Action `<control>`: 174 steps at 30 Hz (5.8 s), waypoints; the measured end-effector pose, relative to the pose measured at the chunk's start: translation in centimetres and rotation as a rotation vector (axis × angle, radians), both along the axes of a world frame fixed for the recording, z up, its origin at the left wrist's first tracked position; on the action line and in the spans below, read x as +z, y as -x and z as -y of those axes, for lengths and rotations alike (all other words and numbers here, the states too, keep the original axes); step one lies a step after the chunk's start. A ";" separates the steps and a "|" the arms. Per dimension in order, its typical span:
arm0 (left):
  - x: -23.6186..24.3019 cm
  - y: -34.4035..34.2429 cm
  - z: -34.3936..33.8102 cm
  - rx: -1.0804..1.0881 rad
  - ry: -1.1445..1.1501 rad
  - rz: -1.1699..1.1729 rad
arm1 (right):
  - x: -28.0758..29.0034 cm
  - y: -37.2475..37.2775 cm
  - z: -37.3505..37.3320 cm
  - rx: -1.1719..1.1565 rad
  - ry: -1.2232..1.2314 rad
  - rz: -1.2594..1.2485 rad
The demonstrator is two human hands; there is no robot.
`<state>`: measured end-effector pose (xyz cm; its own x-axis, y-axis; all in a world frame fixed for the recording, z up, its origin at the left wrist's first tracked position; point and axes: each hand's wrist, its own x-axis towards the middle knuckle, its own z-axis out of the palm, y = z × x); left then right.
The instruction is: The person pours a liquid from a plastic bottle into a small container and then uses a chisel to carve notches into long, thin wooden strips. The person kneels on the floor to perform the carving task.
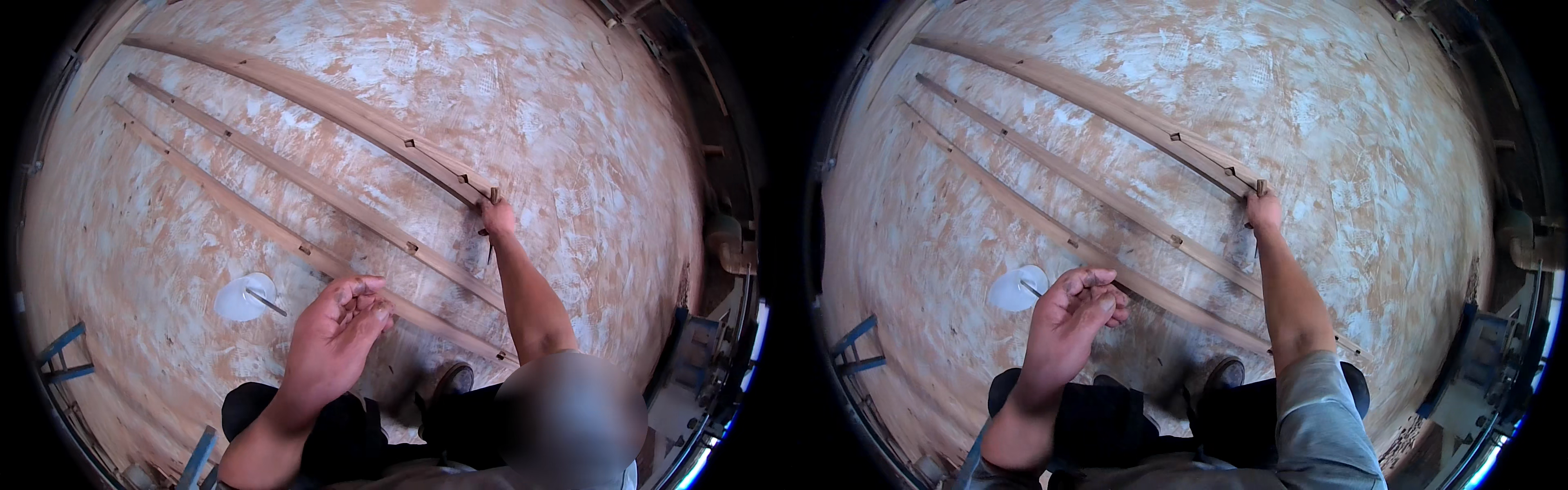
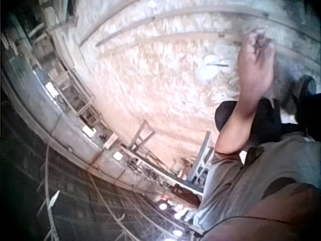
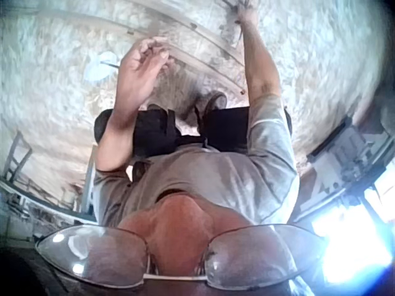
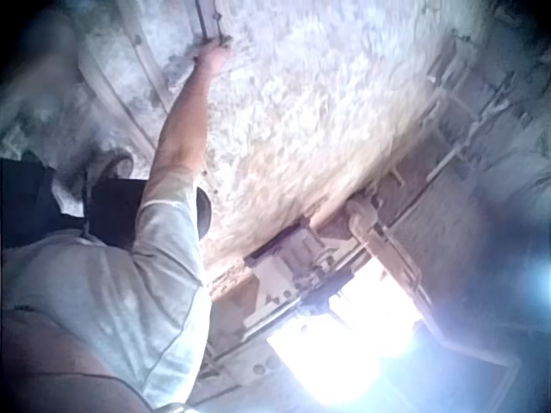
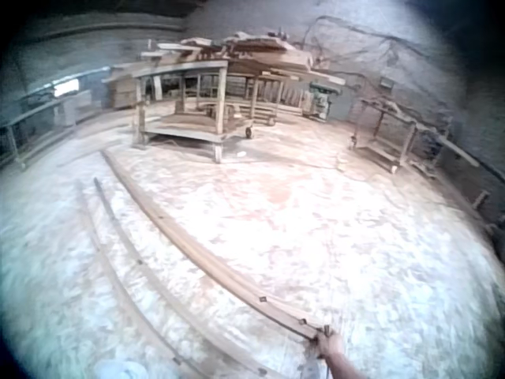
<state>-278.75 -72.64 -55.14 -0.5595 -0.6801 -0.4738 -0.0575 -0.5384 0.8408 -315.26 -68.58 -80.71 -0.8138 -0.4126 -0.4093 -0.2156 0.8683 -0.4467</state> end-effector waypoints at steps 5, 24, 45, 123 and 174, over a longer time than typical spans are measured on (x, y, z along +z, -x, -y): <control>-0.3 0.9 -0.2 -0.023 0.075 0.001 | -2.1 -1.1 -1.7 0.233 -0.106 -0.068; -4.9 3.3 4.8 0.376 -0.294 0.109 | 18.6 -9.4 -2.4 1.005 -0.116 -0.242; -1.5 1.6 7.6 0.795 -0.473 -0.414 | 38.1 -18.2 -1.5 0.391 1.340 0.908; -1.3 -1.4 8.8 0.682 -0.452 -0.747 | 38.5 -23.0 10.8 0.316 1.127 0.971; -3.3 1.0 3.4 0.591 -0.620 -0.468 | 31.7 -24.6 6.2 0.267 0.730 0.881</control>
